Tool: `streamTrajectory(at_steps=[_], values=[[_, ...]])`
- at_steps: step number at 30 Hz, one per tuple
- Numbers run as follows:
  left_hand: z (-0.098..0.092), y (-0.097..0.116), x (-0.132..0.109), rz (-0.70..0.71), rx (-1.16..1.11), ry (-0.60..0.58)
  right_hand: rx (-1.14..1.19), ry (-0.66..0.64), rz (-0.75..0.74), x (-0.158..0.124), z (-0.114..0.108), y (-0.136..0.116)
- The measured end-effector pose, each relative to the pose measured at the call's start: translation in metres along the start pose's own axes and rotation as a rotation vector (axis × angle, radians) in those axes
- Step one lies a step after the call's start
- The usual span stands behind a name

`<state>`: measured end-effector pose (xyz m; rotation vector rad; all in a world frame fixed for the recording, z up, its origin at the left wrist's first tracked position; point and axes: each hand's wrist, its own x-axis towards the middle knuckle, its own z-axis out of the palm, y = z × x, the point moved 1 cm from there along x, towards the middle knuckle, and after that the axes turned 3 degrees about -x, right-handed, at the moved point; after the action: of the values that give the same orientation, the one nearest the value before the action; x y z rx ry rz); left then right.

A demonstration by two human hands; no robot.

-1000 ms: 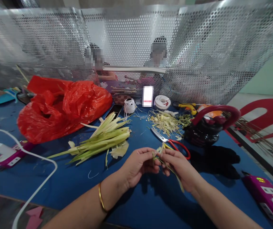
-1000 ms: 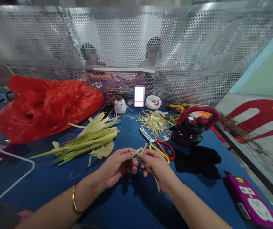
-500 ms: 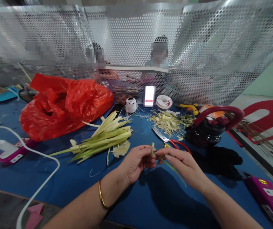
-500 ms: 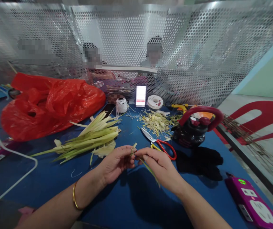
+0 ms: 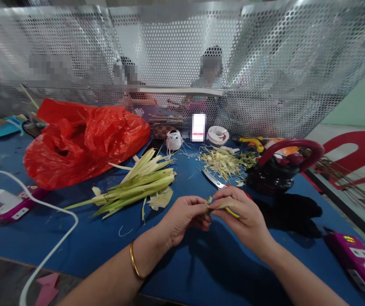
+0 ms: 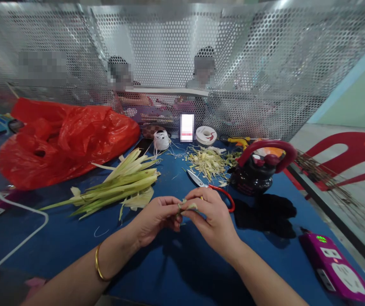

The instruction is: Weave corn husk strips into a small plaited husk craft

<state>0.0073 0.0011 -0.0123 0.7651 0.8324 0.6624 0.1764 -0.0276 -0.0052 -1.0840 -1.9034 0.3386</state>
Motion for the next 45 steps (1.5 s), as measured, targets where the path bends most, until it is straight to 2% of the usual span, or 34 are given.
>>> streamTrajectory(at_steps=[4, 7, 11, 14, 20, 25, 31, 34, 40, 45], values=[[0.000, -0.001, -0.001, -0.048, 0.030, -0.061, 0.272, -0.121, 0.210, 0.003, 0.002, -0.001], [-0.001, -0.002, 0.000, -0.077, 0.025, -0.110, 0.450, -0.158, 0.332, 0.004, 0.004, -0.001], [0.000, -0.002, 0.000, -0.098, 0.008, -0.152, 0.535, -0.150, 0.479, 0.005, 0.006, 0.002], [-0.001, -0.001, 0.000, -0.088, 0.020, -0.146, 0.500, -0.146, 0.581, 0.004, 0.008, 0.005], [-0.002, 0.000, 0.001, -0.072, 0.062, -0.109, 0.305, -0.091, 0.586, 0.003, 0.008, 0.004], [-0.002, 0.003, -0.001, -0.060, 0.126, -0.138, 0.380, -0.150, 0.580, 0.002, 0.009, 0.006], [0.000, 0.007, -0.002, -0.039, 0.181, -0.111, 0.282, -0.041, 0.628, -0.001, 0.015, 0.008], [0.002, 0.005, 0.000, 0.024, 0.225, -0.079, 0.309, 0.014, 0.662, -0.001, 0.018, 0.005], [0.002, -0.007, 0.006, 0.258, 0.369, -0.004, 0.415, 0.078, 0.736, 0.000, 0.021, 0.002], [0.001, -0.010, 0.008, 0.231, 0.286, 0.101, 0.500, 0.102, 0.812, -0.004, 0.023, 0.003]])
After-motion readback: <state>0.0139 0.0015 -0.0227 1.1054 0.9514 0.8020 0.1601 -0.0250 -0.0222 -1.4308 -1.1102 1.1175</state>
